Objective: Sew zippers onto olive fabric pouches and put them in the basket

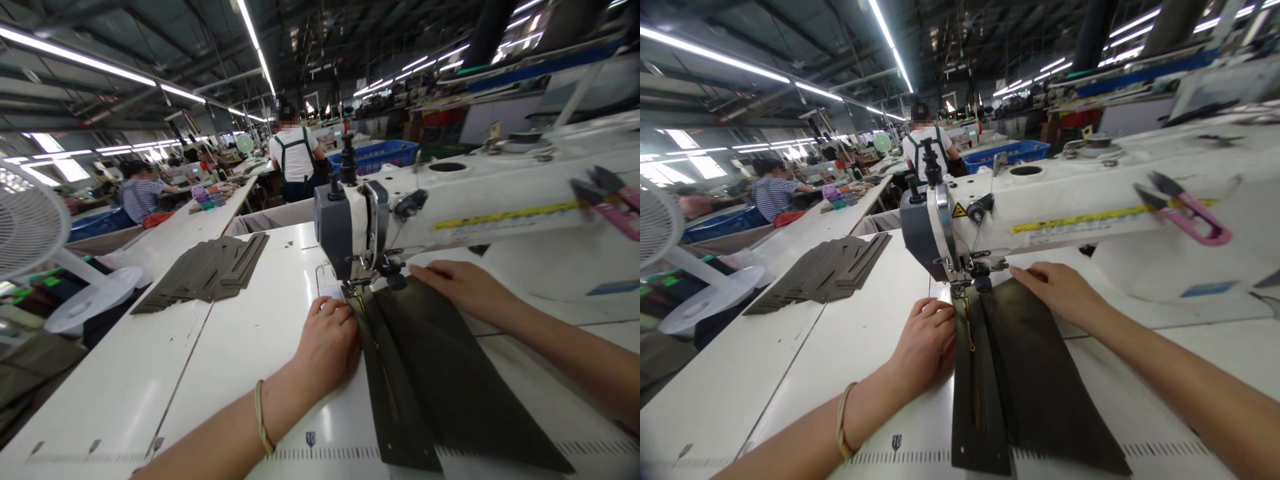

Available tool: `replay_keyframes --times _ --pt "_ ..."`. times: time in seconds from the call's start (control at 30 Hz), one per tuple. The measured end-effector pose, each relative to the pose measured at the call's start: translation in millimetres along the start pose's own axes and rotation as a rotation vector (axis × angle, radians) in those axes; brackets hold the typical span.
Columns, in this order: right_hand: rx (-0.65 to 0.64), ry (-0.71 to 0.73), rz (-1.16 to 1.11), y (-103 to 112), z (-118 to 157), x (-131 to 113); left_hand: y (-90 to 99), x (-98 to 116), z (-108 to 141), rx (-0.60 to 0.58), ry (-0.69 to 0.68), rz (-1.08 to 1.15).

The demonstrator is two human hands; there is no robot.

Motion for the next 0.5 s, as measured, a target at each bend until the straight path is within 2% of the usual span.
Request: replay_keyframes --times 0.13,0.23,0.37,0.43,0.5 --pt "0.029 0.059 0.298 -16 0 6 -1.7 0 -1 0.033 -0.016 -0.019" --pt "0.194 0.258 0.539 -16 7 -4 -4.7 -1 0 0.064 -0.002 0.004" --pt "0.466 0.589 0.449 -13 27 -43 -7.1 -3 4 0.108 0.062 0.022" --pt "0.510 0.680 0.390 -19 36 -58 -6.8 -5 5 0.155 0.124 0.011" --pt "0.492 0.725 0.340 -29 42 -63 -6.5 -6 6 0.186 0.134 0.015"
Point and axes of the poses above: each hand's wrist, its own z-axis away from the middle knuckle, its own y-axis out of the back of the hand, x = y × z, the point moved 1 cm from there along -z, towards the middle knuckle, and after that the axes turned 6 degrees about z, right-handed, at the moved point
